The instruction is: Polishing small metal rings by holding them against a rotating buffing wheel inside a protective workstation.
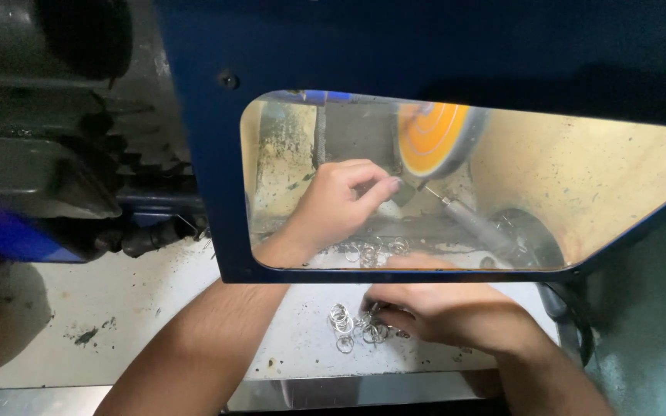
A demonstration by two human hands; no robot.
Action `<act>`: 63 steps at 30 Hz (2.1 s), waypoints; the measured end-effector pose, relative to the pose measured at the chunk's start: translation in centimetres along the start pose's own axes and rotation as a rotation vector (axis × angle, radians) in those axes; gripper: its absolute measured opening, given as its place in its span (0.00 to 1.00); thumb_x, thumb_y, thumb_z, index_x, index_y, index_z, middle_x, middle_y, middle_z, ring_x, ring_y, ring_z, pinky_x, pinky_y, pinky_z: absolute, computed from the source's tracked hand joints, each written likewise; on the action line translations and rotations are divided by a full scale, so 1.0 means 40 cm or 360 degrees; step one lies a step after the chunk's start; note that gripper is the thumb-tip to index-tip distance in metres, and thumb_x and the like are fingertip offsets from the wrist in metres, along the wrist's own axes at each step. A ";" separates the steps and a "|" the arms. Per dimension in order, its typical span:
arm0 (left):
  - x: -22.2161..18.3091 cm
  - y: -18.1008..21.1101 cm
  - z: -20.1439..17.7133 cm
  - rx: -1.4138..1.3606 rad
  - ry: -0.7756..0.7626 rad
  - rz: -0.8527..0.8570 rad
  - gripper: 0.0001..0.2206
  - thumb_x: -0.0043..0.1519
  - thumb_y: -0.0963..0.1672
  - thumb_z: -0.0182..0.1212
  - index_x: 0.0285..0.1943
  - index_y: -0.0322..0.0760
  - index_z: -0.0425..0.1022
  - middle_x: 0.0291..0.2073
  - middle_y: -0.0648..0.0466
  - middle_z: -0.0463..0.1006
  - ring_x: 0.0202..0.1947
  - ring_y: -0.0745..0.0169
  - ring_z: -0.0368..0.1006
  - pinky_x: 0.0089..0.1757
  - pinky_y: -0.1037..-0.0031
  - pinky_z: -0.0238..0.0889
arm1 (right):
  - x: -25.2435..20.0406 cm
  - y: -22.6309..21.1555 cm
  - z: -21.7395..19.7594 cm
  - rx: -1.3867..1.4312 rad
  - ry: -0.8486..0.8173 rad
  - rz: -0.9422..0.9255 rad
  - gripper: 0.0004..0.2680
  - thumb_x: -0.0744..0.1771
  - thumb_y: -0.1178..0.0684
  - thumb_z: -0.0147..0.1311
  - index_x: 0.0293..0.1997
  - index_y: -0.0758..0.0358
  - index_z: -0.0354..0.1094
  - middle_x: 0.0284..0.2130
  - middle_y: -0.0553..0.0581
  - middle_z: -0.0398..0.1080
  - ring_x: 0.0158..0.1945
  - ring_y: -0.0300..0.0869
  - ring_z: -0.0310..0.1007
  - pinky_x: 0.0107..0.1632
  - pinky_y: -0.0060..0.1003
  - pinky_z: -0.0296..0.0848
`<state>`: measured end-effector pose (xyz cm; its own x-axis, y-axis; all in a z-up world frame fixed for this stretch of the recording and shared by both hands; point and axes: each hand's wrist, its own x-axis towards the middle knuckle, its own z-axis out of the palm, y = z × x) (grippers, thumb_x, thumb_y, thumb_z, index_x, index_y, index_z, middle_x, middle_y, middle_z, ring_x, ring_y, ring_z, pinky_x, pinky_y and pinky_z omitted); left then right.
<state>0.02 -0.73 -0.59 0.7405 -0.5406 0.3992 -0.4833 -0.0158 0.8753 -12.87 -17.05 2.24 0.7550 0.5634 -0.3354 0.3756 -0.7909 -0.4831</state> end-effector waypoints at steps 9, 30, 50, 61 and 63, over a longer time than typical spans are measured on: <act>0.008 0.037 -0.007 -0.0007 -0.0058 -0.0216 0.11 0.65 0.45 0.58 0.35 0.36 0.82 0.30 0.56 0.82 0.33 0.66 0.75 0.35 0.74 0.67 | -0.015 -0.014 -0.081 0.0433 0.0322 -0.0231 0.05 0.69 0.49 0.54 0.37 0.55 0.68 0.30 0.50 0.71 0.31 0.42 0.72 0.33 0.34 0.66; -0.005 0.069 0.029 -0.0348 0.0052 -0.0520 0.06 0.61 0.45 0.67 0.39 0.40 0.83 0.27 0.52 0.84 0.34 0.59 0.82 0.37 0.70 0.76 | 0.088 0.058 -0.041 0.2303 0.1345 0.0708 0.08 0.70 0.54 0.52 0.47 0.68 0.67 0.34 0.62 0.74 0.37 0.47 0.78 0.40 0.43 0.79; -0.001 0.113 0.015 -0.0761 0.0011 -0.0954 0.10 0.63 0.45 0.65 0.48 0.34 0.82 0.34 0.49 0.85 0.38 0.65 0.79 0.42 0.69 0.78 | 0.060 -0.004 -0.092 0.1331 0.1392 0.0812 0.10 0.66 0.53 0.61 0.48 0.66 0.75 0.38 0.65 0.80 0.48 0.49 0.82 0.52 0.50 0.79; -0.003 0.033 0.071 -0.1181 0.0109 -0.0911 0.09 0.67 0.44 0.59 0.48 0.31 0.78 0.29 0.52 0.80 0.29 0.67 0.77 0.34 0.76 0.76 | 0.078 -0.029 -0.099 0.1722 0.1505 0.0911 0.13 0.67 0.50 0.60 0.51 0.72 0.74 0.39 0.70 0.76 0.44 0.53 0.81 0.50 0.53 0.80; -0.005 0.018 0.077 -0.1182 0.0035 -0.0897 0.09 0.68 0.43 0.58 0.50 0.32 0.78 0.31 0.52 0.80 0.31 0.66 0.78 0.36 0.72 0.77 | 0.075 -0.051 -0.110 0.1610 0.1523 0.0951 0.12 0.66 0.50 0.62 0.47 0.70 0.75 0.35 0.65 0.76 0.42 0.47 0.79 0.52 0.50 0.80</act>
<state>-1.94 -3.23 -0.88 0.7872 -0.6008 -0.1391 0.3671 0.2752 0.8885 -9.00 -14.79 5.77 0.8624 -0.4491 -0.2337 -0.3191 -0.1240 -0.9396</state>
